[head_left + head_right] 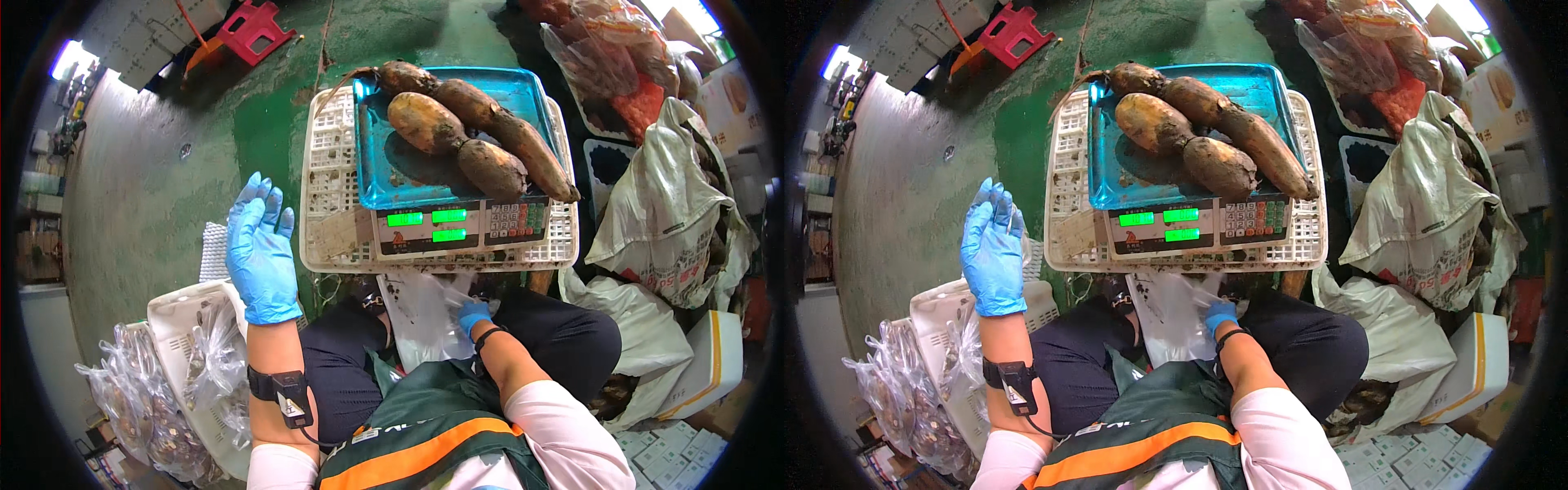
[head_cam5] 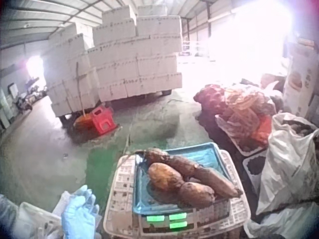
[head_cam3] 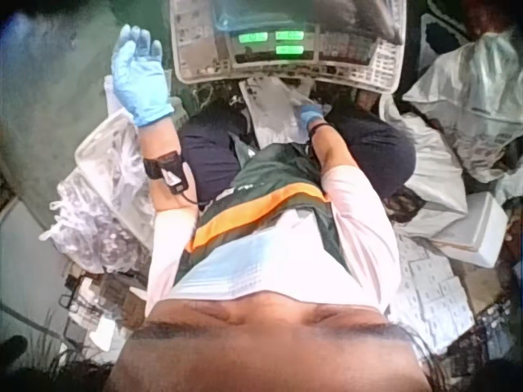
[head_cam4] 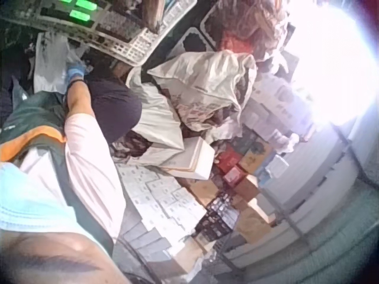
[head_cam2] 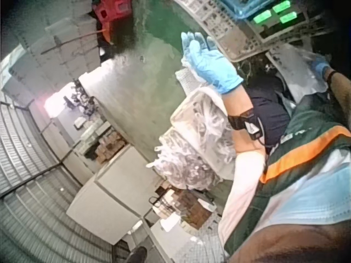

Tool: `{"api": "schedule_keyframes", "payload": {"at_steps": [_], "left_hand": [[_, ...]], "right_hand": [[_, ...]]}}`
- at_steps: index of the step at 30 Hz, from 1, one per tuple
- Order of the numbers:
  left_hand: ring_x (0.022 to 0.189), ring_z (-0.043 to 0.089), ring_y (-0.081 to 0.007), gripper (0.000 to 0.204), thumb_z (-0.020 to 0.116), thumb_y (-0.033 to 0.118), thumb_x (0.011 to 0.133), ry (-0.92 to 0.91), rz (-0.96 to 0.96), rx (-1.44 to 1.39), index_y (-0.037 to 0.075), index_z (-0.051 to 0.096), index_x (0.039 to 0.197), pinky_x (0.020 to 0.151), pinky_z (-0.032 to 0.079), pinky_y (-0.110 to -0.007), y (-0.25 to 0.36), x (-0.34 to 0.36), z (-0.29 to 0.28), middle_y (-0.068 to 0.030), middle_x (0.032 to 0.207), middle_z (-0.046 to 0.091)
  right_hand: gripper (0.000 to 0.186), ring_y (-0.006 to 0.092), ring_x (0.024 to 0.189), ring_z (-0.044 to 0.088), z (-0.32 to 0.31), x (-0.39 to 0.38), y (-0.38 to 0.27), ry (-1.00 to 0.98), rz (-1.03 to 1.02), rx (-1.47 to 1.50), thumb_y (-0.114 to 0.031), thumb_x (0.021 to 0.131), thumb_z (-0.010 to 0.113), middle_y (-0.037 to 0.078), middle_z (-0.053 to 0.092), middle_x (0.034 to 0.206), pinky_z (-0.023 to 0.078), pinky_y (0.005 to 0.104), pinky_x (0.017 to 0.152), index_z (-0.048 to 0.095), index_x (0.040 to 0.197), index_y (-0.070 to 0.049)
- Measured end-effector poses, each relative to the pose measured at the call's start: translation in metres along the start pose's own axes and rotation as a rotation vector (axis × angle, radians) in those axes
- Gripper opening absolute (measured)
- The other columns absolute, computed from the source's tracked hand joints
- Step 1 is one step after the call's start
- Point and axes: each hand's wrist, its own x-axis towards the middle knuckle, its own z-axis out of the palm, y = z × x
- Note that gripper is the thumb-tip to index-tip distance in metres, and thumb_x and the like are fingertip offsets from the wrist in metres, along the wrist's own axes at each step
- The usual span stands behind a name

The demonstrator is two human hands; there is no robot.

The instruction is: Weighing yams on a digital scale and putting them into plastic bags.

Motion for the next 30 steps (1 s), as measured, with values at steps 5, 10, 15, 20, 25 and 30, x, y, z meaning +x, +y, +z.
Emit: {"api": "schedule_keyframes", "payload": {"at_steps": [5, 10, 15, 20, 25, 30], "left_hand": [[0.099, 0.057, -0.0124, 0.032, 0.051, 0.013, 0.087, -0.109, -0.005, 0.009, 0.006, 0.053, 0.119, 0.083, 0.045, -0.027, -0.008, 0.004, 0.003, -0.0034, 0.109, 0.060], [0.089, 0.056, -0.0084, 0.026, 0.054, 0.016, 0.086, -0.157, -0.044, 0.218, 0.009, 0.058, 0.111, 0.078, 0.043, -0.024, -0.007, -0.004, 0.008, 0.0012, 0.098, 0.062], [0.100, 0.055, -0.0110, 0.024, 0.053, 0.016, 0.090, -0.539, -0.075, 0.565, 0.007, 0.058, 0.111, 0.088, 0.042, -0.025, -0.038, -0.021, -0.004, -0.0026, 0.109, 0.059], [0.108, 0.050, -0.0151, 0.034, 0.046, 0.015, 0.093, -0.780, -0.427, 0.223, 0.003, 0.045, 0.125, 0.094, 0.040, -0.026, -0.048, -0.063, -0.003, -0.0068, 0.117, 0.053], [0.093, 0.058, -0.0146, 0.039, 0.064, 0.018, 0.080, -0.735, -0.668, -0.004, 0.001, 0.053, 0.113, 0.083, 0.048, -0.029, -0.021, -0.118, 0.021, -0.0053, 0.103, 0.058], [0.085, 0.061, -0.0140, 0.030, 0.064, 0.002, 0.077, -0.439, -0.344, -0.172, 0.002, 0.058, 0.106, 0.078, 0.051, -0.028, -0.009, -0.119, 0.014, -0.0046, 0.096, 0.063]], "right_hand": [[0.027, 0.0298, 0.096, 0.061, -0.025, -0.010, -0.010, -0.127, -0.147, -0.265, -0.025, 0.082, 0.050, 0.011, 0.063, 0.106, 0.049, 0.0411, 0.080, 0.067, 0.098, -0.013], [0.015, 0.0332, 0.088, 0.059, -0.175, -0.110, -0.072, 0.319, -0.564, 0.094, -0.019, 0.078, 0.054, 0.014, 0.062, 0.089, 0.048, 0.0410, 0.074, 0.064, 0.082, -0.009], [0.012, 0.0279, 0.083, 0.058, -0.257, -0.264, -0.047, 0.785, -0.877, 0.591, -0.001, 0.070, 0.065, 0.010, 0.059, 0.085, 0.047, 0.0342, 0.074, 0.064, 0.081, -0.006], [0.024, 0.0195, 0.106, 0.051, -0.249, -0.297, 0.001, 0.813, -0.870, 1.507, 0.009, 0.068, 0.060, 0.012, 0.055, 0.111, 0.038, 0.0303, 0.093, 0.066, 0.088, -0.003], [0.028, 0.0247, 0.103, 0.052, -0.236, -0.297, 0.007, 1.214, -0.742, 0.873, 0.009, 0.063, 0.062, 0.010, 0.059, 0.106, 0.040, 0.0339, 0.090, 0.066, 0.086, -0.008], [0.025, 0.0265, 0.093, 0.053, -0.247, -0.303, 0.007, 1.455, -0.664, 0.339, 0.004, 0.064, 0.066, 0.006, 0.061, 0.096, 0.042, 0.0360, 0.083, 0.059, 0.083, -0.010]]}}
